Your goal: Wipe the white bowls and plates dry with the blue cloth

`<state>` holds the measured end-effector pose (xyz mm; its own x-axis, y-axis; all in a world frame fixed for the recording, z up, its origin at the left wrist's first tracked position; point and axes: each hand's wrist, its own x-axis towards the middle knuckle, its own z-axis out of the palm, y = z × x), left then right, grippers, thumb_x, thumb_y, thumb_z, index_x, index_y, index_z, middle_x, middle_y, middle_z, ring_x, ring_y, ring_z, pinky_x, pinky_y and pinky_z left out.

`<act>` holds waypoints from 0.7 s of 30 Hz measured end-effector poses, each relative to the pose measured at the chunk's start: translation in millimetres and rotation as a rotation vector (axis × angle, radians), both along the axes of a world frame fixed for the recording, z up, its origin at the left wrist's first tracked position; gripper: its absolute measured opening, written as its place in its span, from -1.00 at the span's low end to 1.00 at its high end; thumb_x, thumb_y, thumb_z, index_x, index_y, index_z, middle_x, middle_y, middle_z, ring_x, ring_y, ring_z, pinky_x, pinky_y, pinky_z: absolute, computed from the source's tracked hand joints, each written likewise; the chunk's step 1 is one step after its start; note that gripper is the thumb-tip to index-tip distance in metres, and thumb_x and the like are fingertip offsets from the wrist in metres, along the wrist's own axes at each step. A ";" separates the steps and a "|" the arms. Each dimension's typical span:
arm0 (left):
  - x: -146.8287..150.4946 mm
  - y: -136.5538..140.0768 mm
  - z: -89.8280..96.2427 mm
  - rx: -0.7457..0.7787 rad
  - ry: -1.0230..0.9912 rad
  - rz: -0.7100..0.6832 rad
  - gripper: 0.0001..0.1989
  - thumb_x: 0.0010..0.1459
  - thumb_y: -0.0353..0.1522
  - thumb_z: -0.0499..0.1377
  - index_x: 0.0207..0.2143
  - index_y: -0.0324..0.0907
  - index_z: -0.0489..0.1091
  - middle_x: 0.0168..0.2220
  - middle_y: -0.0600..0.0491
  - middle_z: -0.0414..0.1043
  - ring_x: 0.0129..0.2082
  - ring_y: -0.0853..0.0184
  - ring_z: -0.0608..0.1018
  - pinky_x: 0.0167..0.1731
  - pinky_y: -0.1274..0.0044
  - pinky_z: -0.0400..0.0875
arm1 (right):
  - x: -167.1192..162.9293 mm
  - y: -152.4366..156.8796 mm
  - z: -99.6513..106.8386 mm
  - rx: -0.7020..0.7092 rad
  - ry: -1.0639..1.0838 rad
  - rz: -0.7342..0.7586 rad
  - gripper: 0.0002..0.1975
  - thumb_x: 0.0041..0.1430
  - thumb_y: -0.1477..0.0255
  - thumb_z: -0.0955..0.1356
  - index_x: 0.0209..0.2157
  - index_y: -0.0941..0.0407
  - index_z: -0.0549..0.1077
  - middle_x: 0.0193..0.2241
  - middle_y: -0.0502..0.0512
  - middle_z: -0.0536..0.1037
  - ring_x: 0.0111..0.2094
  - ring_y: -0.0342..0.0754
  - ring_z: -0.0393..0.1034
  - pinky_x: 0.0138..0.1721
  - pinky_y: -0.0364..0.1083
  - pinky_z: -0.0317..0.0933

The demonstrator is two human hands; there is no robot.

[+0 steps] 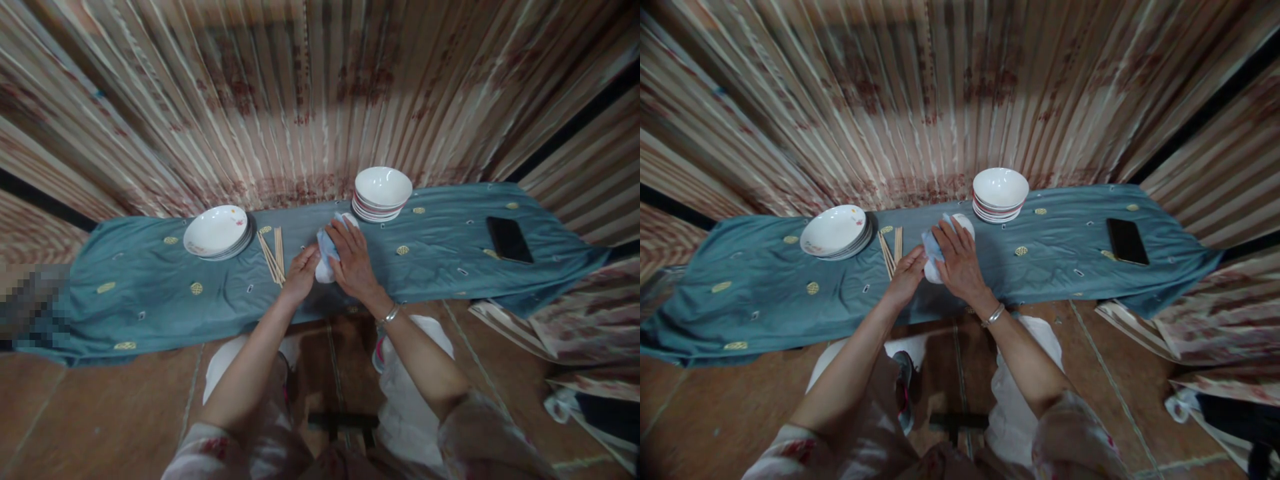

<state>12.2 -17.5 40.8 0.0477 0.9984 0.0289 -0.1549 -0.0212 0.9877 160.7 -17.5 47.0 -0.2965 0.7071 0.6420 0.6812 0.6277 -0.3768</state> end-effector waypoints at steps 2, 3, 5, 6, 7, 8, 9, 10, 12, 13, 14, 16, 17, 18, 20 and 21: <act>0.6 -0.4 1.9 -0.053 -0.059 -0.002 -0.84 0.08 -0.27 0.28 -0.28 -0.12 0.53 -0.36 0.06 0.55 -0.23 0.23 0.55 -0.25 0.50 0.44 | 3.1 3.1 3.6 -0.035 0.029 -0.015 -0.47 0.36 0.32 0.11 0.31 0.15 0.13 0.31 0.25 0.20 0.41 0.13 -0.16 0.35 0.27 -0.17; 0.9 -0.5 2.7 -0.079 -0.093 -0.004 -0.86 0.07 -0.30 0.29 -0.28 -0.12 0.53 -0.39 0.07 0.54 -0.27 0.25 0.54 -0.28 0.52 0.43 | 4.6 4.7 5.3 -0.047 0.047 -0.021 -0.48 0.36 0.33 0.11 0.30 0.15 0.15 0.31 0.25 0.21 0.40 0.12 -0.13 0.35 0.26 -0.17; 1.1 -0.6 4.0 -0.118 -0.134 0.000 -0.87 0.06 -0.33 0.29 -0.29 -0.13 0.53 -0.43 0.09 0.51 -0.33 0.28 0.53 -0.34 0.56 0.40 | 7.4 8.6 7.9 -0.051 0.089 -0.030 -0.50 0.37 0.34 0.10 0.27 0.15 0.19 0.28 0.25 0.26 0.37 0.10 -0.04 0.35 0.23 -0.12; 1.1 -0.6 4.5 -0.123 -0.138 -0.002 -0.88 0.06 -0.34 0.29 -0.30 -0.13 0.52 -0.44 0.10 0.50 -0.35 0.29 0.52 -0.35 0.57 0.39 | 8.8 11.0 8.5 -0.043 0.115 -0.032 -0.51 0.37 0.34 0.10 0.26 0.16 0.21 0.25 0.26 0.29 0.36 0.09 0.01 0.34 0.21 -0.09; 1.0 -0.7 4.7 -0.118 -0.130 -0.009 -0.88 0.06 -0.34 0.28 -0.30 -0.14 0.52 -0.45 0.10 0.50 -0.36 0.30 0.51 -0.36 0.58 0.38 | 10.2 13.9 8.5 -0.036 0.143 -0.035 -0.52 0.37 0.34 0.09 0.25 0.16 0.22 0.23 0.26 0.32 0.34 0.08 0.05 0.34 0.20 -0.06; 0.8 -0.8 4.8 -0.103 -0.112 -0.020 -0.89 0.07 -0.33 0.27 -0.31 -0.14 0.52 -0.45 0.10 0.49 -0.37 0.31 0.50 -0.37 0.59 0.37 | 11.6 17.2 7.9 -0.035 0.175 -0.042 -0.52 0.38 0.34 0.09 0.24 0.16 0.23 0.21 0.26 0.35 0.32 0.07 0.09 0.33 0.18 -0.03; 0.6 -1.0 4.8 -0.083 -0.089 -0.032 -0.89 0.09 -0.32 0.26 -0.31 -0.14 0.52 -0.45 0.10 0.48 -0.38 0.32 0.49 -0.38 0.59 0.36 | 13.2 21.1 6.6 -0.046 0.206 -0.053 -0.52 0.38 0.33 0.09 0.23 0.16 0.24 0.20 0.27 0.36 0.30 0.08 0.13 0.32 0.18 -0.01; 0.3 -1.2 4.8 -0.062 -0.065 -0.045 -0.88 0.10 -0.31 0.25 -0.31 -0.14 0.53 -0.46 0.10 0.47 -0.39 0.33 0.47 -0.39 0.60 0.35 | 15.0 25.5 4.7 -0.072 0.236 -0.068 -0.53 0.37 0.32 0.09 0.22 0.16 0.25 0.19 0.27 0.37 0.28 0.08 0.16 0.31 0.18 0.02; 0.0 -1.7 4.7 -0.034 -0.034 -0.062 -0.86 0.13 -0.28 0.22 -0.32 -0.15 0.53 -0.47 0.10 0.45 -0.42 0.35 0.44 -0.42 0.61 0.32 | 19.2 35.5 -1.1 -0.155 0.296 -0.105 -0.53 0.37 0.28 0.10 0.18 0.16 0.29 0.15 0.30 0.41 0.23 0.12 0.23 0.27 0.19 0.08; -0.2 -2.0 4.8 -0.029 -0.029 -0.066 -0.85 0.14 -0.28 0.21 -0.33 -0.16 0.53 -0.47 0.10 0.44 -0.44 0.36 0.42 -0.43 0.62 0.30 | 21.5 40.8 -4.8 -0.201 0.329 -0.121 -0.53 0.36 0.27 0.10 0.15 0.17 0.33 0.11 0.33 0.44 0.20 0.14 0.27 0.25 0.20 0.10; -0.3 -2.3 5.1 -0.032 -0.031 -0.068 -0.85 0.15 -0.28 0.21 -0.33 -0.16 0.53 -0.47 0.11 0.43 -0.45 0.37 0.41 -0.44 0.62 0.28 | 23.9 46.2 -9.0 -0.240 0.367 -0.141 -0.53 0.36 0.25 0.10 0.10 0.18 0.37 0.05 0.35 0.49 0.16 0.17 0.31 0.23 0.22 0.12; -0.5 -2.9 5.8 -0.051 -0.046 -0.070 -0.86 0.14 -0.29 0.23 -0.34 -0.17 0.53 -0.48 0.11 0.43 -0.46 0.38 0.39 -0.43 0.62 0.27 | 28.5 56.5 -18.3 -0.308 0.451 -0.177 -0.53 0.36 0.21 0.09 0.01 0.20 0.42 -0.06 0.36 0.54 0.07 0.20 0.37 0.19 0.25 0.15; -0.6 -3.2 6.1 -0.060 -0.055 -0.070 -0.86 0.13 -0.29 0.24 -0.34 -0.18 0.53 -0.48 0.11 0.42 -0.45 0.38 0.39 -0.43 0.62 0.27 | 30.4 61.0 -23.2 -0.329 0.495 -0.190 -0.53 0.36 0.21 0.08 -0.02 0.20 0.43 -0.09 0.35 0.55 0.05 0.20 0.38 0.18 0.26 0.15; -0.8 -3.4 6.3 -0.067 -0.063 -0.069 -0.87 0.13 -0.30 0.25 -0.34 -0.18 0.53 -0.48 0.11 0.41 -0.45 0.38 0.39 -0.43 0.62 0.27 | 31.9 65.0 -28.1 -0.343 0.533 -0.202 -0.52 0.35 0.20 0.08 -0.06 0.19 0.44 -0.11 0.34 0.56 0.04 0.20 0.39 0.18 0.26 0.16; -1.0 -3.9 6.5 -0.076 -0.074 -0.066 -0.87 0.13 -0.30 0.25 -0.34 -0.18 0.53 -0.51 0.12 0.39 -0.47 0.39 0.37 -0.43 0.62 0.27 | 33.6 71.3 -37.4 -0.373 0.606 -0.236 -0.53 0.34 0.16 0.10 -0.16 0.18 0.46 -0.20 0.32 0.57 -0.04 0.18 0.41 0.13 0.24 0.20; -0.9 -4.1 6.6 -0.082 -0.080 -0.063 -0.87 0.13 -0.30 0.25 -0.33 -0.17 0.53 -0.52 0.12 0.37 -0.48 0.39 0.37 -0.44 0.62 0.27 | 33.8 73.5 -41.8 -0.384 0.643 -0.250 -0.53 0.33 0.15 0.10 -0.21 0.17 0.46 -0.24 0.30 0.57 -0.08 0.17 0.42 0.10 0.22 0.23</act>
